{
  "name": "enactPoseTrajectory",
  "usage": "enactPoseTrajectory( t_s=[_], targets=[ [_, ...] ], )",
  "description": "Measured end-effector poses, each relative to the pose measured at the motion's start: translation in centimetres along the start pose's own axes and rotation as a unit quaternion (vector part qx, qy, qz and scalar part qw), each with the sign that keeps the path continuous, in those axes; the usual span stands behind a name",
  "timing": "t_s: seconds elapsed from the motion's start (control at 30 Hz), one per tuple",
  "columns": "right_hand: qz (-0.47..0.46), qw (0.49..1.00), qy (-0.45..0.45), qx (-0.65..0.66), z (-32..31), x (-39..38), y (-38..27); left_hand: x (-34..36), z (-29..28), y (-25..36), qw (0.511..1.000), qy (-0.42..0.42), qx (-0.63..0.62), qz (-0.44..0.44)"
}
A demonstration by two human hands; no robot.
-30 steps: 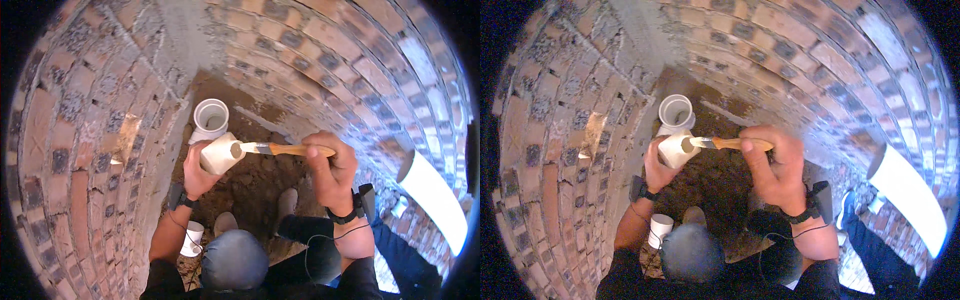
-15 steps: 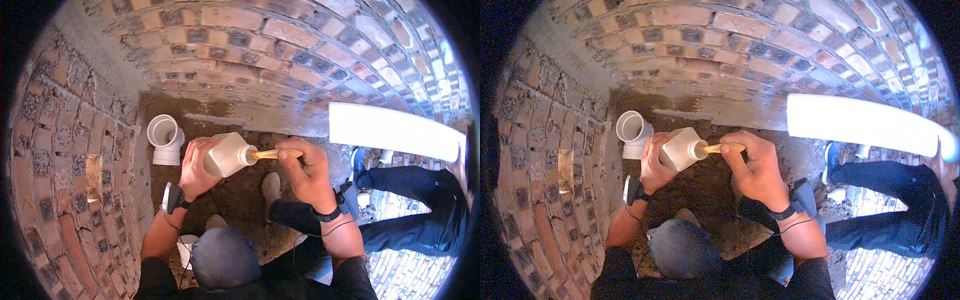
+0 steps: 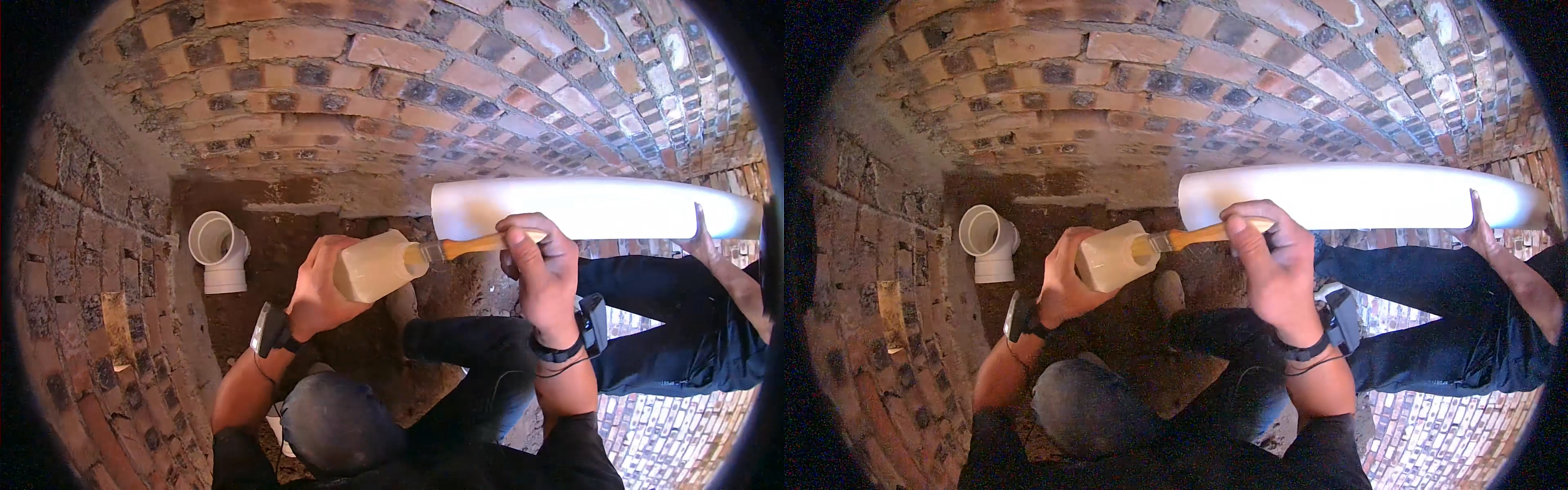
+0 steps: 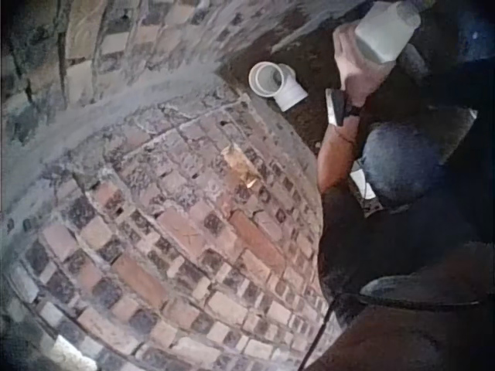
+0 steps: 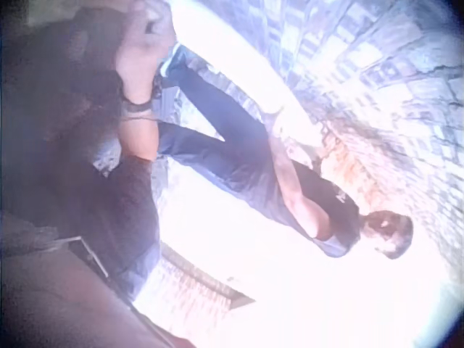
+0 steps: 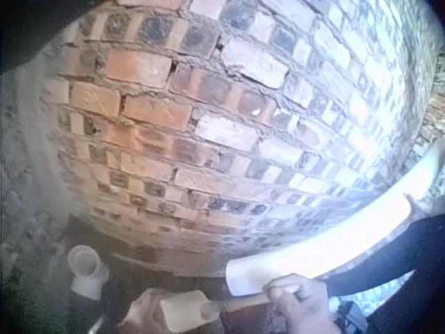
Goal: The person applies adhesive to a PVC pipe and a fitting using a brush, then inserts the pipe into the fitting while working in a dirt-filled area between brick walls.
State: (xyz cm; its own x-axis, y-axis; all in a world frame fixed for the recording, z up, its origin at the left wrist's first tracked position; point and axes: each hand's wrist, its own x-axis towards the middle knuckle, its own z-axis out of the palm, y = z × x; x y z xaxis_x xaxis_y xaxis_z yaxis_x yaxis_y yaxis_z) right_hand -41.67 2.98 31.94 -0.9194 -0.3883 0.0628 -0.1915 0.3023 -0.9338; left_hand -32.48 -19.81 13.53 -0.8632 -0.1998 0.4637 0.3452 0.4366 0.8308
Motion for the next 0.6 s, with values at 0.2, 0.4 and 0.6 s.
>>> enactPoseTrajectory(
  t_s=[0.2, 0.4, 0.6],
  targets=[
    [0.036, 0.999, -0.004, -0.024, -1.8, 1.7, 1.6, -0.2, 3.9, -1.8, 1.0, -0.008, -0.027, -0.006],
    [0.038, 0.997, 0.029, -0.063, -2.9, 3.8, 2.1, -0.8, 7.0, -4.1, 0.998, 0.006, -0.055, -0.026],
    [0.053, 0.984, 0.02, -0.167, -2.0, 6.6, 2.4, -0.5, 8.4, -5.5, 0.996, 0.01, -0.078, -0.044]
  ],
)
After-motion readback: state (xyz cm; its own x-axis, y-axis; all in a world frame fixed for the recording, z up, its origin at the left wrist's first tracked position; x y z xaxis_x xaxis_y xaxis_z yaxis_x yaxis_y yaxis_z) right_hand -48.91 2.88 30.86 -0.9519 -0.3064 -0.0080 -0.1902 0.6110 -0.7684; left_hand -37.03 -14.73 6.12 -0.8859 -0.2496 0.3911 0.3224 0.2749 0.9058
